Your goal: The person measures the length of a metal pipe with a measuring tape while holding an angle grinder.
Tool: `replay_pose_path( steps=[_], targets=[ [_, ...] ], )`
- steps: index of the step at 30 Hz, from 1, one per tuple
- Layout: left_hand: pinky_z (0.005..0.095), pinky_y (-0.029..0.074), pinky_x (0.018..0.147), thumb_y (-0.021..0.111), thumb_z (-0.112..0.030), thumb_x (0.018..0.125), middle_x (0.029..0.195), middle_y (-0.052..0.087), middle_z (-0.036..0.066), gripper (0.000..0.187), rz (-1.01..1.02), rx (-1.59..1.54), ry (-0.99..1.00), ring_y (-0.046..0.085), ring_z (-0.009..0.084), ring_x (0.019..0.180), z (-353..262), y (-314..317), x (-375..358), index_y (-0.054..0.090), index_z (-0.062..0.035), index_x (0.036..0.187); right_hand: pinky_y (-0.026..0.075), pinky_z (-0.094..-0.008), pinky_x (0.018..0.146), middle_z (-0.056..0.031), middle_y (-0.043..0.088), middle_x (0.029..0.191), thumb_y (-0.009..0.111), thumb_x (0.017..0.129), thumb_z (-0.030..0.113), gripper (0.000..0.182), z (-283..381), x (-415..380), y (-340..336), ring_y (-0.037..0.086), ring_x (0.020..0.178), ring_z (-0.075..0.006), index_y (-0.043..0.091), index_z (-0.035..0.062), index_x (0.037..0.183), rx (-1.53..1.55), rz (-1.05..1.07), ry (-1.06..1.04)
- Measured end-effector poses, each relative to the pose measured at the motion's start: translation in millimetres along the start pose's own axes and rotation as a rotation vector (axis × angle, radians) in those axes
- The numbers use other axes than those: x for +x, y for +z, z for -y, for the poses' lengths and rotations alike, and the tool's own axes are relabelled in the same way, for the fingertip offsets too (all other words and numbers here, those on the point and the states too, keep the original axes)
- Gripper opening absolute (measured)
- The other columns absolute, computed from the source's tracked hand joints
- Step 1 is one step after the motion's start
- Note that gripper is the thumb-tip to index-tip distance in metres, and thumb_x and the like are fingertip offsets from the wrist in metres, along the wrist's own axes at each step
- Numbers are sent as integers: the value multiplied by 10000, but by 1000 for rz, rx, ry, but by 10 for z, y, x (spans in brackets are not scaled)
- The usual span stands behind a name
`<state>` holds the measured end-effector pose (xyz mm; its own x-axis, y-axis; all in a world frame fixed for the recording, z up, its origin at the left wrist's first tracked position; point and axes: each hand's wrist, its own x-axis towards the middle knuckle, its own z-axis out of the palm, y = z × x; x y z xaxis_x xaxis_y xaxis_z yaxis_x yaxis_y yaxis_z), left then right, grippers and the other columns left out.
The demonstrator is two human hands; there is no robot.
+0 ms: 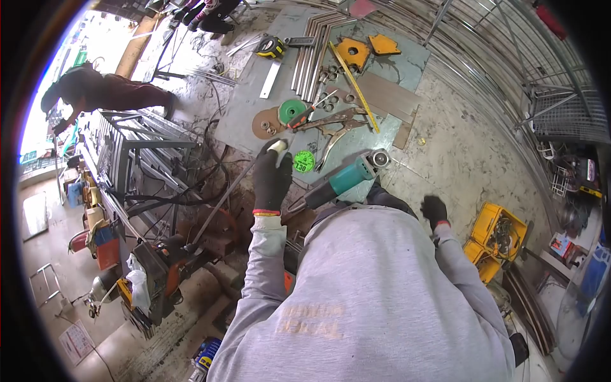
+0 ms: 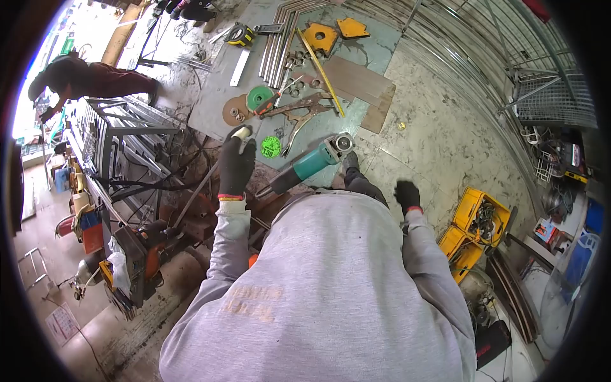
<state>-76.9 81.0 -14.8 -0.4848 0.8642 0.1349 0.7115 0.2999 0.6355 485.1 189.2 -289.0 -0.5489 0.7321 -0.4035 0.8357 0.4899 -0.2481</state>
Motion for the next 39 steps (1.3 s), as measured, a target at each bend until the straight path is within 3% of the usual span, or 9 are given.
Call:
replay_pose_path(
  steps=[2,3,5,13,16,17,19,25,39],
  targets=[
    [421,589,916,705,-159,1030,1174,794,196,276,-73,-51,-199,773,338,1040,-12,-75,-85,763,-12,1256,610,-564,802,-175,794,1100,736,954,219,200,188,-654,-24,774,944,-427,718,99,1113,666,174,526],
    [421,589,916,705,-159,1030,1174,794,196,276,-74,-52,-201,773,338,1040,-86,-143,-134,763,-12,1256,623,-549,836,-181,794,1099,678,1009,269,205,34,-931,315,774,947,-445,731,120,1139,59,206,261],
    [392,598,921,681,-150,1060,1143,805,161,280,-97,-347,-556,778,244,1030,-205,-233,-207,761,17,1270,604,-536,906,-162,786,1079,583,1048,336,298,-218,-1633,1056,739,1083,-433,740,115,1170,549,-197,199],
    [474,498,1152,567,-498,1138,1300,734,130,541,183,-1769,-535,686,295,1235,-241,-50,-593,669,-12,1353,584,-562,836,-140,767,1051,634,1014,275,234,-301,-1581,1543,731,998,-423,735,100,1132,142,128,260],
    [472,426,1170,542,-662,1105,1225,684,55,620,472,-2060,-473,623,253,1218,-478,46,-427,653,-72,1262,575,-542,801,-131,743,1040,710,967,153,148,62,-935,-47,716,930,-392,709,92,1102,-35,-56,208],
    [472,426,1170,542,-662,1105,1225,684,55,620,475,-2066,-466,623,253,1218,-540,70,-385,653,-72,1262,597,-497,821,-116,750,1057,722,975,122,136,-9,-758,-232,731,938,-354,697,77,1101,-86,-209,154],
    [510,440,1147,559,-673,1094,1197,685,72,628,590,-2106,-381,609,305,1242,-649,115,-325,654,-82,1284,612,-385,889,-71,744,1078,689,1048,138,132,518,-333,-1191,733,996,-221,685,41,1138,1550,-557,601],
    [526,440,1124,516,-717,1093,1209,654,53,655,600,-2038,-315,633,305,1208,-899,151,-302,653,-96,1248,567,-319,984,-56,722,1227,638,1119,163,282,1948,144,-3435,703,1062,-146,672,0,1347,1061,-411,-84],
    [389,573,998,530,-441,1158,1245,753,157,553,407,-1302,-511,728,242,1121,-1189,-313,-470,674,46,1377,563,-394,905,-128,707,1096,818,972,115,213,3154,387,-3749,691,1003,-318,727,6,1131,768,-126,-737]
  ],
)
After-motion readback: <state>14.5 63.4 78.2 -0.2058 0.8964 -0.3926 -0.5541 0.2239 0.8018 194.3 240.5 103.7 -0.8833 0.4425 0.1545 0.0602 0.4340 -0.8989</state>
